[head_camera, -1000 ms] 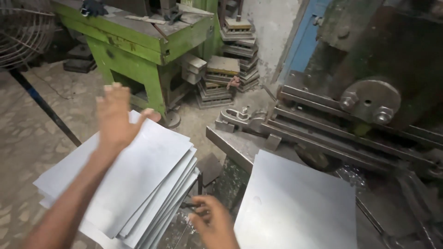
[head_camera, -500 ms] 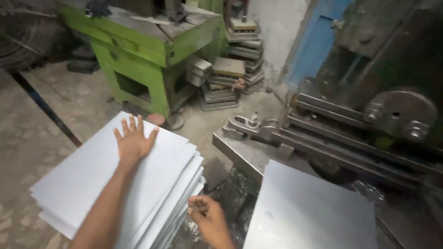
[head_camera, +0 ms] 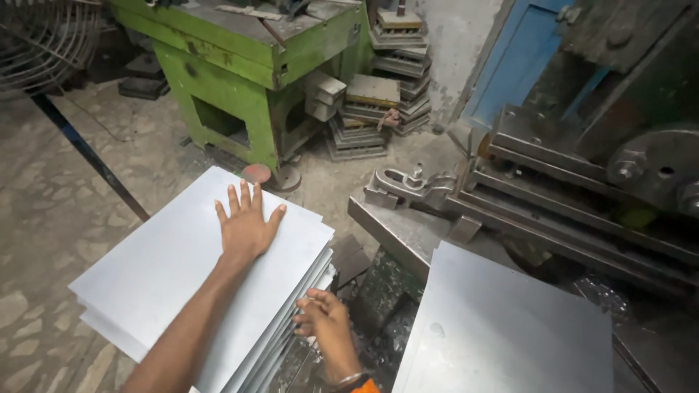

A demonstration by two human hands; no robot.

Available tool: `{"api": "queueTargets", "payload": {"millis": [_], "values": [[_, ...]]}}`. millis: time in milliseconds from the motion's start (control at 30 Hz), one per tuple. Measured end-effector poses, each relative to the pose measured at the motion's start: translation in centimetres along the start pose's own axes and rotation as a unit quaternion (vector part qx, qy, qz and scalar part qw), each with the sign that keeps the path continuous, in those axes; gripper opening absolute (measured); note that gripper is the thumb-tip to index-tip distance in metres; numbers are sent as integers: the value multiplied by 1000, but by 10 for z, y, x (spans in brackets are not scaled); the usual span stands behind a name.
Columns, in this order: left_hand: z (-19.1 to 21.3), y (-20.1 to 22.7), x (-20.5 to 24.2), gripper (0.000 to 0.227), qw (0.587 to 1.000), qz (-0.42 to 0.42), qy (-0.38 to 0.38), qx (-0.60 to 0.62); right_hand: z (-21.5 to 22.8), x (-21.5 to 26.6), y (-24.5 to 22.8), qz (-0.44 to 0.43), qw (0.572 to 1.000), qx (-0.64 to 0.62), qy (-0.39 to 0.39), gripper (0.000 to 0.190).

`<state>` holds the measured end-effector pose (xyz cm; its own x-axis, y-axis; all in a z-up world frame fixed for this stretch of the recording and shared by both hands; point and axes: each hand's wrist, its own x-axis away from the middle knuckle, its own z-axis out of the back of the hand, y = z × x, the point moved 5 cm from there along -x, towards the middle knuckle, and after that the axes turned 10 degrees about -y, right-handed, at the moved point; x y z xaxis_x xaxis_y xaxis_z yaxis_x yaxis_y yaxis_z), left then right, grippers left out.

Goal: Feeding flat metal sheets into an industrial press to stamp holes and stacking the finished plates.

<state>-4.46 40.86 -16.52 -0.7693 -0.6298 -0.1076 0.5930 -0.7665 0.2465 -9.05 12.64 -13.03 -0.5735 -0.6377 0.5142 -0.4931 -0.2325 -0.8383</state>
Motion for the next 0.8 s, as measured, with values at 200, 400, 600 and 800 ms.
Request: {"api": "queueTargets", "payload": {"millis": [200, 400, 600, 800], "values": [[63, 92, 32, 42, 947, -310, 25, 79, -26, -26, 13, -23, 990, -36, -137, 16], [57, 142, 22, 16, 901, -431, -41, -8, -39, -21, 18, 6, 997, -67, -36, 10], [48, 147, 13, 7, 905, -419, -75, -16, -43, -20, 18, -6, 994, -110, 11, 10], [62, 151, 14, 8, 903, -426, -59, 9, -44, -15, 19, 26, 992, -117, 25, 11]]}}
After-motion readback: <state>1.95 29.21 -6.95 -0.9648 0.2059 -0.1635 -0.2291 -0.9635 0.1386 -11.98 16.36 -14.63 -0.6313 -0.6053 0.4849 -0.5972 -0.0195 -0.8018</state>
